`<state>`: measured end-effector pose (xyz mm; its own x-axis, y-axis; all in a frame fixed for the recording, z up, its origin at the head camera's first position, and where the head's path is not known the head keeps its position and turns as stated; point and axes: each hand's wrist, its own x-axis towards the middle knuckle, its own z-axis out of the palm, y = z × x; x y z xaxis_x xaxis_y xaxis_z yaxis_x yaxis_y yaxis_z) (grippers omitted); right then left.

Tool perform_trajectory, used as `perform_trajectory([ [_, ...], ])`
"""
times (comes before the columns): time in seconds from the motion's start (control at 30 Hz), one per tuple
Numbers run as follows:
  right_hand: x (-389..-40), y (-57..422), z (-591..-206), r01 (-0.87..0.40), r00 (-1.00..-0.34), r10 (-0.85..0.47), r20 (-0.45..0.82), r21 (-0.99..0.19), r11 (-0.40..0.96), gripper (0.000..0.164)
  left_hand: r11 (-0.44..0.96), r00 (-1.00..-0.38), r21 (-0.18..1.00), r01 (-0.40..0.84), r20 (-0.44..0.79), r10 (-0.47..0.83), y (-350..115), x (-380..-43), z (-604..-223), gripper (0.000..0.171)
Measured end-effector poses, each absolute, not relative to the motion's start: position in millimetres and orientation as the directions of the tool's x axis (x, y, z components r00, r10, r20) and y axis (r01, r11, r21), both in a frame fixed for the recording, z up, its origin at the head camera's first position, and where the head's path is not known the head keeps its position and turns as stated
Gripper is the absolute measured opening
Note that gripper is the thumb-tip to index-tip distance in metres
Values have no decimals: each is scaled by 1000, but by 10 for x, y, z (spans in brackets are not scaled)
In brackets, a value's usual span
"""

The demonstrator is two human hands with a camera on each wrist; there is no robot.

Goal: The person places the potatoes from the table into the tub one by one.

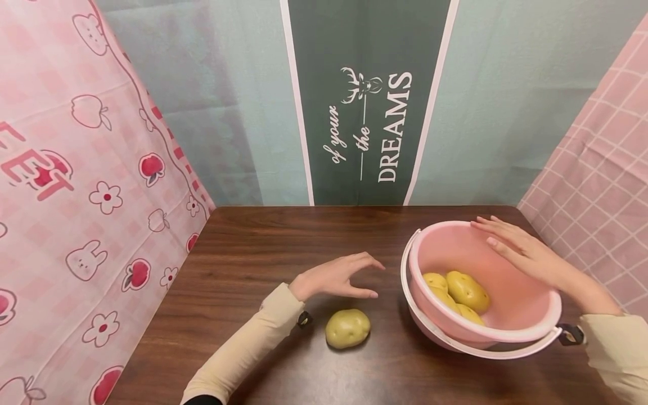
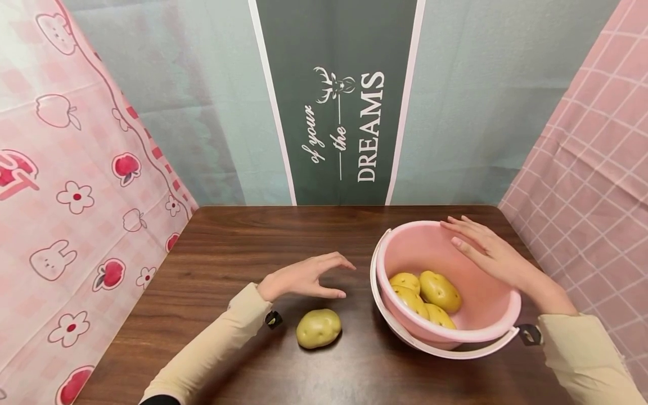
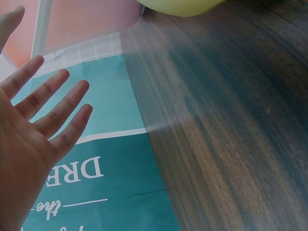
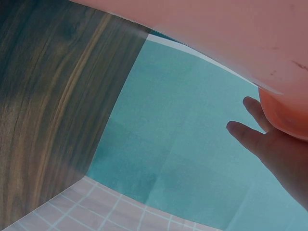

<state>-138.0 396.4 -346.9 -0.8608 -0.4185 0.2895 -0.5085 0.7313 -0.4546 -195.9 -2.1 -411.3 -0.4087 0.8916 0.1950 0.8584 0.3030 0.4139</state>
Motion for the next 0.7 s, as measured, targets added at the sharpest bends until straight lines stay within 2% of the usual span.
perform_trajectory([
  [0.7, -1371, 3947, -3454, -507, -862, -417, 288, -460, 729, 45, 301, -393, 418, 857, 152, 907, -99, -1907, -4248, 57],
])
